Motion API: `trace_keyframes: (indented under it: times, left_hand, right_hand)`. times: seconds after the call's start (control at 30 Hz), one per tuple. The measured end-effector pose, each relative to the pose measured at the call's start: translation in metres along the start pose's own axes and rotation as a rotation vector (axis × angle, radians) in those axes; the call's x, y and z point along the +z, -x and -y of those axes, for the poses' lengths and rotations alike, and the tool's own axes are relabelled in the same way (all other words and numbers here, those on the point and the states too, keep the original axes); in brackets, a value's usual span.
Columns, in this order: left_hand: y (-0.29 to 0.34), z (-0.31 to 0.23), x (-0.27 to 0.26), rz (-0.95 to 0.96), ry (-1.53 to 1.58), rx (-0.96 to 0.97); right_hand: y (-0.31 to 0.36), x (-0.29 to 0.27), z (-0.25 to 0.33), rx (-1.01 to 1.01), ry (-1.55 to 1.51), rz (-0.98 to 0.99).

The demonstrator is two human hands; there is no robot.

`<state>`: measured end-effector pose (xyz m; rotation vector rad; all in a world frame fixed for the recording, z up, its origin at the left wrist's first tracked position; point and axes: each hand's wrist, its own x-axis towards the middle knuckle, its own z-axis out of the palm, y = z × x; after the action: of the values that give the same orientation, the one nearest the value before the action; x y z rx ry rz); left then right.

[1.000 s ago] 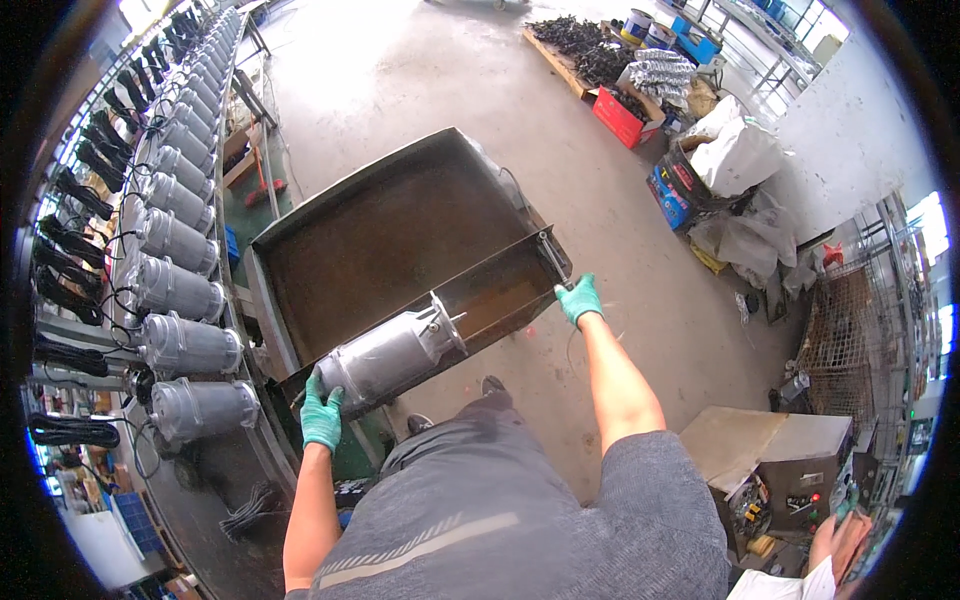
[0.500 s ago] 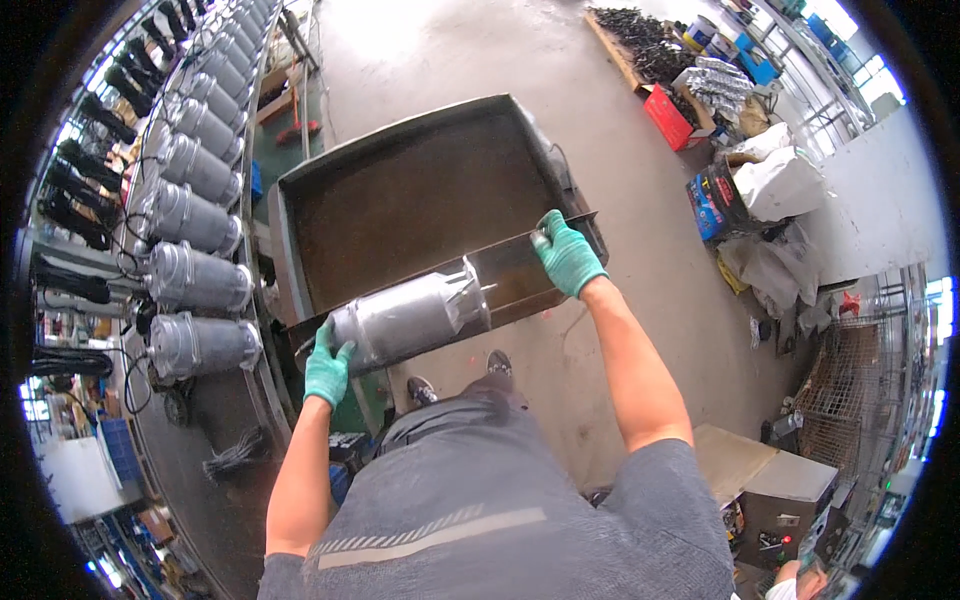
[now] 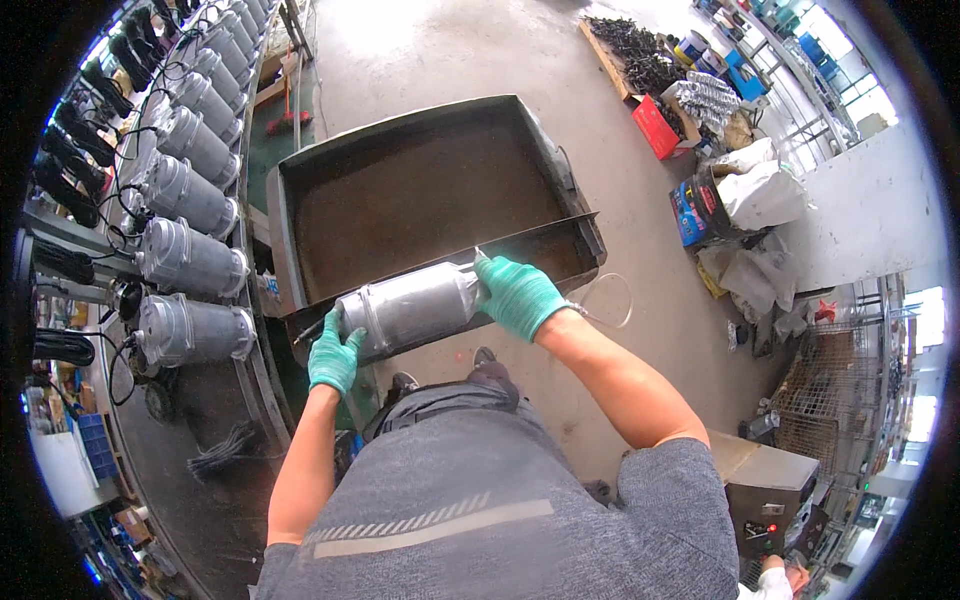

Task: The person tests a pump motor assembly for leaks by submerging it in a tank of liquid, using a wrench to tighten bolts on the motor casing and handling power cables.

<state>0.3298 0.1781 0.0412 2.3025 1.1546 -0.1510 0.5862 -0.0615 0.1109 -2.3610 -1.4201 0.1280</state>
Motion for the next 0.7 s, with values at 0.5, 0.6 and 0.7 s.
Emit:
trace_keyframes:
  times: [0.5,0.6,0.7]
  left_hand:
    - [0.001,-0.009,-0.008,-0.012,0.069,0.050]
    - [0.003,-0.004,-0.004,-0.021,0.102,0.063]
    - [0.005,-0.008,-0.004,-0.016,0.133,0.047]
  right_hand:
    - [0.002,0.010,0.000,0.005,0.089,0.010]
    - [0.022,0.023,-0.001,-0.012,0.099,-0.052]
    - [0.027,0.030,0.000,-0.005,0.102,-0.123]
